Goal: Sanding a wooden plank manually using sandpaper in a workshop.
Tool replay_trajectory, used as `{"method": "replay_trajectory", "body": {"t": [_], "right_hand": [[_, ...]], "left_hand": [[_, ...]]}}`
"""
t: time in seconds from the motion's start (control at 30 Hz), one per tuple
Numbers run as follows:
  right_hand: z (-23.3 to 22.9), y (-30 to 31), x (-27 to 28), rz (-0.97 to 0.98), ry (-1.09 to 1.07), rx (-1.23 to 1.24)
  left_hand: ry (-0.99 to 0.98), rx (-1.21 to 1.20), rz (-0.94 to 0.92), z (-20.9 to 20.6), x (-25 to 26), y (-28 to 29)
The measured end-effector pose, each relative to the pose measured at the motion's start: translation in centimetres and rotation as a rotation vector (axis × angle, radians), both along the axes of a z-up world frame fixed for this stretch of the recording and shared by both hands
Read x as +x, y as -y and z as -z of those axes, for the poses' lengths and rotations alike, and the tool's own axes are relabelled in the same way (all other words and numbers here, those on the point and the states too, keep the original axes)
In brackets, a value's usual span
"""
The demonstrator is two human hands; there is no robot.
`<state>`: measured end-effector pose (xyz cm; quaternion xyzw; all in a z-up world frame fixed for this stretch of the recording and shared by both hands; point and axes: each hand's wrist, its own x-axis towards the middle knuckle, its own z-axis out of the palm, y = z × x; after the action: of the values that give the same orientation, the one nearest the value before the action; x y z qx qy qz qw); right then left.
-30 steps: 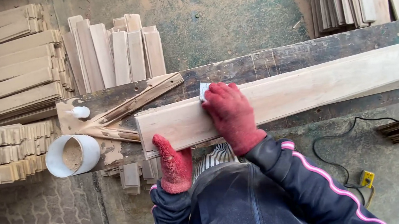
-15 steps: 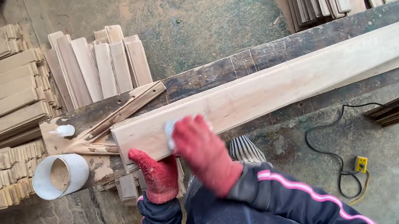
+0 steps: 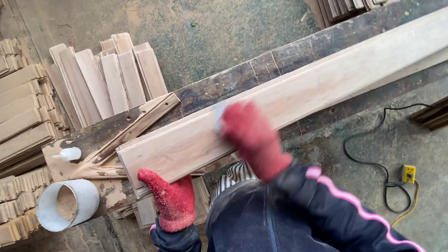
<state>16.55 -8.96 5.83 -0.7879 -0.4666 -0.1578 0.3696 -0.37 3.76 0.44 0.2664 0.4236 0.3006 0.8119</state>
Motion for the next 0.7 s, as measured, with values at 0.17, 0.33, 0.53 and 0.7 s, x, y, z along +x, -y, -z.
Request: {"method": "replay_trajectory", "body": {"t": [0.17,0.33,0.53,0.7], "right_hand": [[0.6,1.2,-0.5,0.146,-0.094,-0.068],[4.9,2.9,-4.1,-0.128,-0.065,-0.079],[5.6,9.5,3.2,0.429,-0.233,0.027],[9.8,8.3,-4.0,0.172,0.136,-0.082]], "left_hand": [[-0.091,0.149,0.082,1.3,-0.9,-0.2],[0.006,0.061,0.083,2.9,-1.7,-0.6],[-0.768,1.431,0.435,5.9,-3.9,-0.8],[-0.391,0.731,0.355,2.9,-1.8,-1.2]]}}
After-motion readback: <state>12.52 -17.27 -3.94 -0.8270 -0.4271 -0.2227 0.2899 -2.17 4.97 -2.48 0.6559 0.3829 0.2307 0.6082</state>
